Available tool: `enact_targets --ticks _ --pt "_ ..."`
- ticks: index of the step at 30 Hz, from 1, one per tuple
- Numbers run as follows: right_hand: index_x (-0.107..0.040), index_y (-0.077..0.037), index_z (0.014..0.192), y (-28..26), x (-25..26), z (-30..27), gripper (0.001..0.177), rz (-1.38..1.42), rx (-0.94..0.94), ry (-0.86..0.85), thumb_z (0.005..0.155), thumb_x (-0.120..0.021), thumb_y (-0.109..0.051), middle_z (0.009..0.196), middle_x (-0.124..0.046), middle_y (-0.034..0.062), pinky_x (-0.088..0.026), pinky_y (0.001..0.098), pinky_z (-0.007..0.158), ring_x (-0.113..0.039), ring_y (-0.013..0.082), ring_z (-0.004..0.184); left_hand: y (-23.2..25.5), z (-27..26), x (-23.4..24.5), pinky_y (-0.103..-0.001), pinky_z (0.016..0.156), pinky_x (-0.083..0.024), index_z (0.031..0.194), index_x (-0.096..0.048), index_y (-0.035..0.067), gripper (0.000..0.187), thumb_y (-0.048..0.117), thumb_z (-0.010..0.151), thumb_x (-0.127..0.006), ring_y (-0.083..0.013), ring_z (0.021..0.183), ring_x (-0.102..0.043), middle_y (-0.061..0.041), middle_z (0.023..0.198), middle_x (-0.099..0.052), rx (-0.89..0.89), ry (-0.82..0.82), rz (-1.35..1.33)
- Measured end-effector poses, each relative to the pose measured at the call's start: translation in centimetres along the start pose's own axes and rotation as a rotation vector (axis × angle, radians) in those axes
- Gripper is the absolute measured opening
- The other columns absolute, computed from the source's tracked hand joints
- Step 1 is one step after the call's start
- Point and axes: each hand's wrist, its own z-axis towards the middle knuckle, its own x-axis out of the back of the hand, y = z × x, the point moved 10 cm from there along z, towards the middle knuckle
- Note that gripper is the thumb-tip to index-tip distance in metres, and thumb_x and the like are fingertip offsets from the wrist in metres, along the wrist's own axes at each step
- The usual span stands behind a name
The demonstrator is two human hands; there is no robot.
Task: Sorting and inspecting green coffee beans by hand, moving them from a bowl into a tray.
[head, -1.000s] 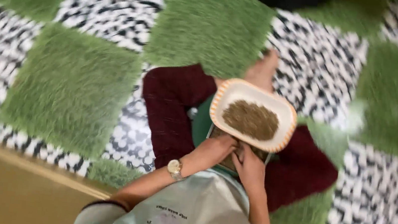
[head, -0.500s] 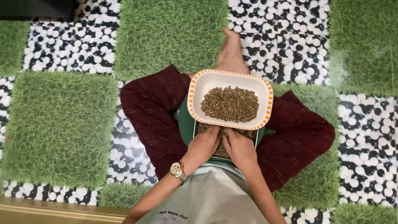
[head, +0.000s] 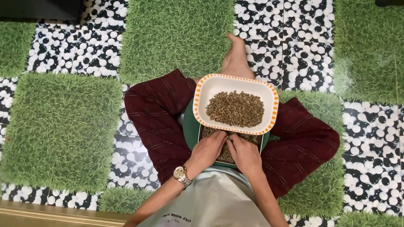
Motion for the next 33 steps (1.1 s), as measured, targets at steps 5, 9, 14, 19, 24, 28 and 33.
enact_targets --ticks 5,9,14,19,24,28,33 --pt "-0.068 -0.001 0.117 -0.3 0.0 0.0 0.027 -0.041 0.036 -0.008 0.109 -0.051 -0.020 0.087 -0.076 0.0193 -0.058 0.0321 0.053 -0.076 0.0276 0.068 1.1 0.1 0.9 -0.037 0.044 -0.049 0.107 -0.063 0.001 0.013 0.006 0.105 -0.051 -0.0330 0.059 -0.066 -0.023 0.093 -0.069 -0.043 -0.019 0.024" --pt "-0.068 -0.002 0.117 -0.7 0.2 0.0 0.026 -0.049 0.050 -0.005 0.110 -0.050 -0.020 0.088 -0.076 0.0194 -0.058 0.0309 0.054 -0.076 0.0273 0.069 1.2 0.2 1.2 -0.037 0.045 -0.048 0.110 -0.063 -0.002 0.013 0.002 0.104 -0.053 -0.0344 0.057 -0.065 -0.027 0.094 -0.069 -0.043 -0.008 -0.013" --pt "-0.066 -0.003 0.119 0.0 -0.6 0.1 0.027 -0.051 0.042 -0.021 0.110 -0.048 -0.021 0.087 -0.076 0.0179 -0.057 0.0301 0.052 -0.075 0.0254 0.067 0.8 0.1 0.8 -0.032 0.043 -0.048 0.112 -0.064 0.002 0.015 0.006 0.105 -0.052 -0.0277 0.058 -0.065 -0.020 0.091 -0.068 -0.059 0.010 -0.001" --pt "-0.064 -0.003 0.121 1.3 -2.1 0.1 0.028 -0.042 0.035 -0.048 0.111 -0.046 -0.021 0.083 -0.075 0.0177 -0.055 0.0308 0.049 -0.073 0.0241 0.062 1.1 0.1 1.4 -0.030 0.043 -0.048 0.113 -0.065 0.002 0.015 0.006 0.105 -0.052 -0.0248 0.057 -0.064 -0.018 0.088 -0.067 -0.062 0.027 -0.036" --pt "-0.061 -0.001 0.125 2.0 -3.0 0.1 0.030 -0.039 0.031 -0.078 0.112 -0.044 -0.021 0.082 -0.075 0.0184 -0.052 0.0316 0.047 -0.072 0.0228 0.059 1.5 -0.1 1.9 -0.030 0.042 -0.048 0.112 -0.066 0.002 0.016 0.006 0.105 -0.053 -0.0254 0.057 -0.064 -0.018 0.088 -0.068 -0.071 0.054 -0.060" --pt "-0.060 -0.001 0.123 2.7 -3.9 0.2 0.030 -0.042 0.055 -0.060 0.113 -0.042 -0.022 0.070 -0.070 0.0145 -0.044 0.0264 0.041 -0.063 0.0158 0.047 1.7 0.0 2.3 -0.032 0.042 -0.048 0.113 -0.067 0.001 0.019 0.009 0.106 -0.051 -0.0259 0.056 -0.063 -0.018 0.086 -0.066 -0.065 0.057 -0.083" --pt "-0.060 0.000 0.121 2.6 -3.8 0.2 0.031 -0.045 0.064 -0.046 0.113 -0.039 -0.023 0.064 -0.067 0.0132 -0.041 0.0257 0.039 -0.060 0.0134 0.043 1.6 0.0 1.9 -0.030 0.045 -0.049 0.113 -0.067 0.005 0.019 0.012 0.106 -0.051 -0.0233 0.058 -0.063 -0.013 0.087 -0.065 -0.082 0.035 -0.027"
